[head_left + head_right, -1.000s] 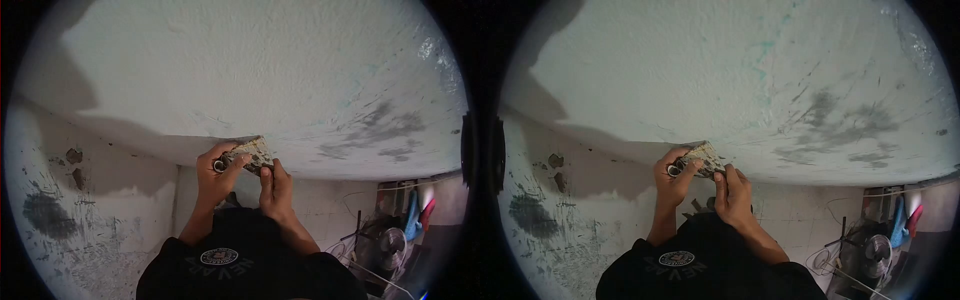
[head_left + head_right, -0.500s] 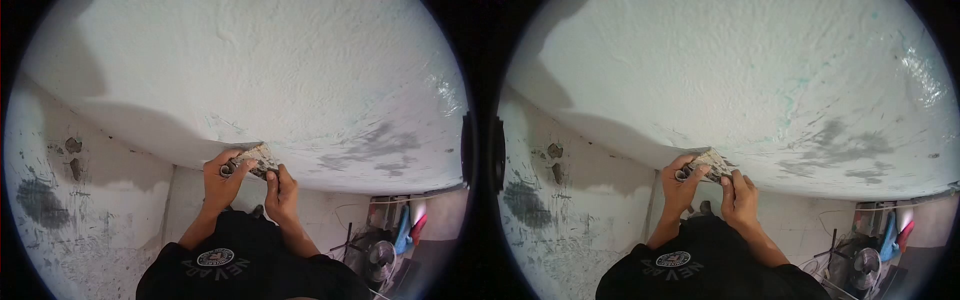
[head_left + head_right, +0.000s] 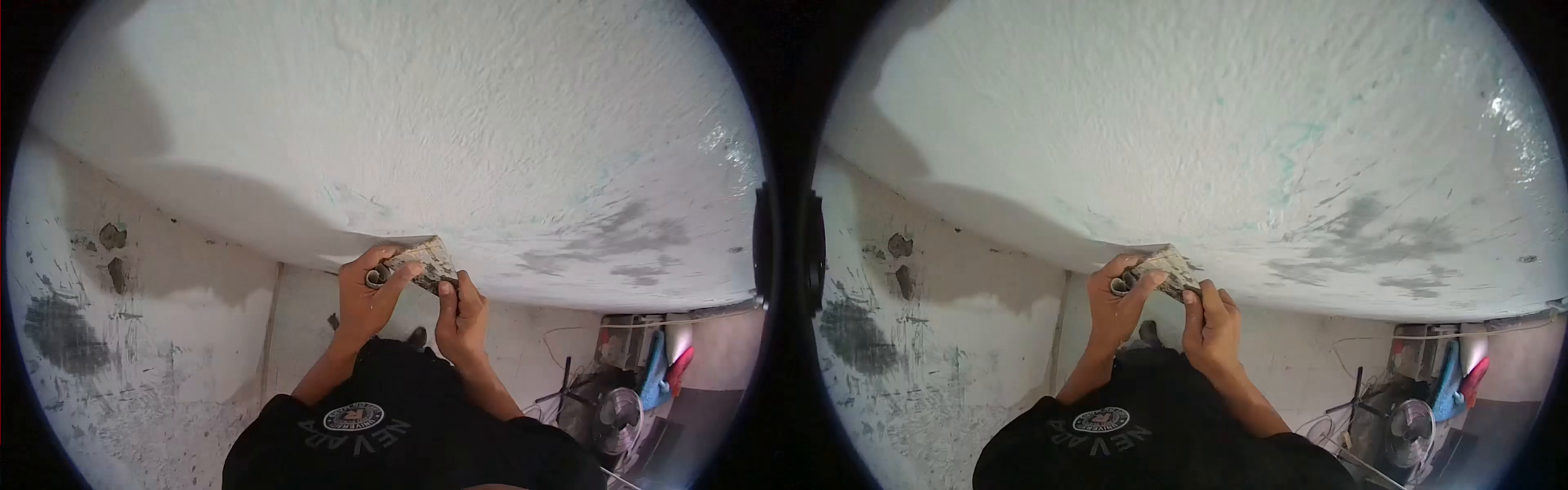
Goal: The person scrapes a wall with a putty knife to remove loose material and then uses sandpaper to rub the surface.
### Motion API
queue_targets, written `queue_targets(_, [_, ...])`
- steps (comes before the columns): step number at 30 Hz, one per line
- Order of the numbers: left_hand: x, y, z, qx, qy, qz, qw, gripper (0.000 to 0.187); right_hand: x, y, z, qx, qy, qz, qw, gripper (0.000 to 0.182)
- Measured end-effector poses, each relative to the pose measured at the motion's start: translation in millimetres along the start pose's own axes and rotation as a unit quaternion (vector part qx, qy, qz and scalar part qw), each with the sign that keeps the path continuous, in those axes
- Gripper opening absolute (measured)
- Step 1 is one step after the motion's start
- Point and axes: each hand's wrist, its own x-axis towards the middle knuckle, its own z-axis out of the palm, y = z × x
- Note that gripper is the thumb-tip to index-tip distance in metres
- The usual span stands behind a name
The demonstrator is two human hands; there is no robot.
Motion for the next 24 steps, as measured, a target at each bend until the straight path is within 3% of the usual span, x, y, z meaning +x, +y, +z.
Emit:
queue_targets(1, [2.4, 1.1, 3.5, 0.020, 0.021, 0.021, 0.999, 0.013, 5.4, -3.3, -1.7, -0.017, -0.016, -0.007, 1.000, 0.009])
queue_targets(2, [6.9, 2.8, 5.2, -0.067, 0.044, 0.028, 0.996, 0.015, 9.8, -10.1, -0.2, -0.017, 0.002, -0.031, 0.999, 0.008])
queue_targets(5, [6.6, 17.3, -0.9, -0.066, 0.034, -0.023, 0.997, 0.015, 7.8, -12.1, -1.5, -0.028, -0.016, -0.036, 0.999, 0.008])
queue_targets(8, [-5.1, -2.3, 1.8, 0.023, 0.023, -0.031, 0.999, 0.014, 2.3, -6.7, -2.3, 0.000, -0.012, -0.005, 1.000, 0.010])
queue_targets(11, [5.4, 6.3, -1.2, -0.049, 0.009, -0.063, 0.997, 0.017, -4.6, 1.1, 0.1, -0.044, -0.017, 0.026, 0.999, 0.014])
queue_targets(12, [1.6, 7.7, -3.8, 0.014, 0.000, -0.049, 0.999, 0.017, -6.7, 2.2, -1.7, -0.026, -0.018, 0.010, 0.999, 0.014])
queue_targets(15, [-6.3, 8.6, -2.9, 0.039, 0.009, -0.070, 0.997, 0.014, -1.1, 3.2, 2.1, 0.054, -0.010, 0.005, 0.998, 0.015])
queue_targets(17, [6.4, 11.0, 0.7, -0.003, 0.030, -0.048, 0.998, 0.012, 10.1, -5.1, 4.8, -0.003, 0.003, -0.045, 0.999, 0.016])
queue_targets(19, [10.1, 22.4, 1.2, -0.091, 0.074, -0.005, 0.993, 0.022, 0.7, -4.5, -0.4, -0.009, -0.018, -0.030, 0.999, 0.015])
queue_targets(20, [1.9, 15.8, 0.1, -0.045, 0.064, -0.051, 0.996, 0.022, 2.3, -5.0, 1.0, -0.006, -0.028, -0.030, 0.999, 0.015])
queue_targets(23, [-6.8, -6.6, -1.7, 0.041, 0.027, -0.040, 0.998, 0.021, -1.5, 1.5, -3.3, 0.000, -0.041, 0.021, 0.999, 0.014])
queue_targets(24, [-1.3, 2.0, 0.6, -0.002, 0.041, -0.062, 0.997, 0.021, -3.5, 11.9, 7.3, -0.003, 0.031, -0.070, 0.997, 0.016])
